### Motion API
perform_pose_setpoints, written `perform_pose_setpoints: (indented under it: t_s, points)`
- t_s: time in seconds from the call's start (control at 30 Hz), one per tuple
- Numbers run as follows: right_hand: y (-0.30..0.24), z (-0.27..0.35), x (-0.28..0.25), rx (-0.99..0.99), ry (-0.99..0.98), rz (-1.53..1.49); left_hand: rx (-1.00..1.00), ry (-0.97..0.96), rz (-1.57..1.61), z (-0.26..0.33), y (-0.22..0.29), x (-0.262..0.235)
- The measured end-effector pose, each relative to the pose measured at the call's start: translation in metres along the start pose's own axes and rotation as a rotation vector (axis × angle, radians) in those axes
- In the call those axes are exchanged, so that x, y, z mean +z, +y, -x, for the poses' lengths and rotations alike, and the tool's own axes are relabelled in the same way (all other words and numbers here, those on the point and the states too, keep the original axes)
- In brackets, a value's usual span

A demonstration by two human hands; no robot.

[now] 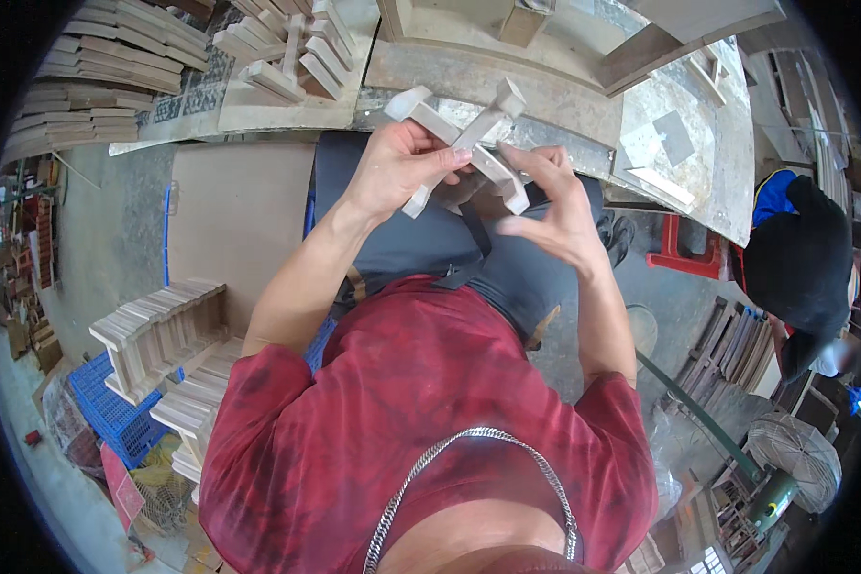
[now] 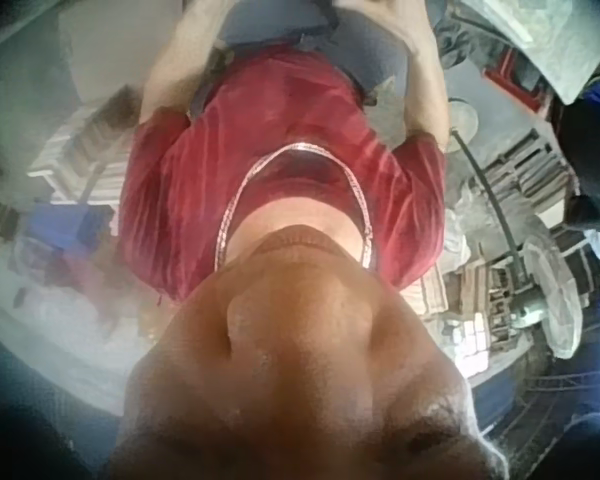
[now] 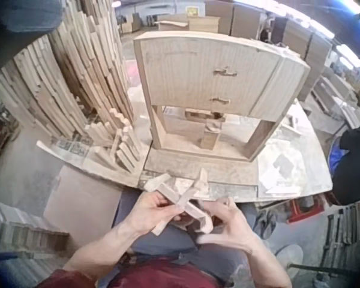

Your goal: Manually assembling small wooden cross-shaped structures by hand.

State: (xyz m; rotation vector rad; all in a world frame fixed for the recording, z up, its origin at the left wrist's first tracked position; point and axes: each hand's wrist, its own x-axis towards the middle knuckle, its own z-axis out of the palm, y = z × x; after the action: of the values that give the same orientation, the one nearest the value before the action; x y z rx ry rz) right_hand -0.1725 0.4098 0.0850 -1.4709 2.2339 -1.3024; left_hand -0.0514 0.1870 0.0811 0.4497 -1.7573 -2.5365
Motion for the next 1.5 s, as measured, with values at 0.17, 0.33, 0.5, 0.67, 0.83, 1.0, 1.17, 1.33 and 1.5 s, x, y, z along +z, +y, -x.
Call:
perform_pose_setpoints:
  t_s: [0.17,0.33,0.5,0.67,0.83,1.0,1.17,1.33,1.5]
  points:
    - [-0.009,-0.003,-0.004,0.48,-0.058,-0.604,0.207,0.035,-0.207,0.018,0.009,0.02]
    - [-0.05,-0.021,0.015,0.579,0.05,-0.633,0.186,0.043,-0.355,0.028,0.007,0.022]
    - [-0.044,-0.016,0.027,0.496,0.12,-0.573,0.373,0.055,-0.548,0.024,0.006,0.014]
    - [-0.014,-0.022,0.038,0.616,0.09,-0.596,0.329,0.02,-0.442,0.005,-0.012,0.007]
    - [-0.012,-0.025,0.023,0.749,0.01,-0.591,0.132,-0.107,-0.103,-0.004,-0.032,0.007]
    - [-0.015,-0.026,0.009,0.739,-0.027,-0.6,0.047,-0.194,-0.081,-0.004,-0.009,0.003]
    - [-0.012,-0.014,0.003,0.586,0.043,-0.736,-0.011,-0.159,-0.019,0.0,0.002,0.0]
    - [-0.018,0.007,0.003,0.389,0.053,-0.676,-0.09,0.001,0.113,-0.001,0.003,0.005]
    - [-0.035,0.001,0.005,0.121,0.061,-0.004,-0.108,-0.004,0.223,0.001,0.004,0.01]
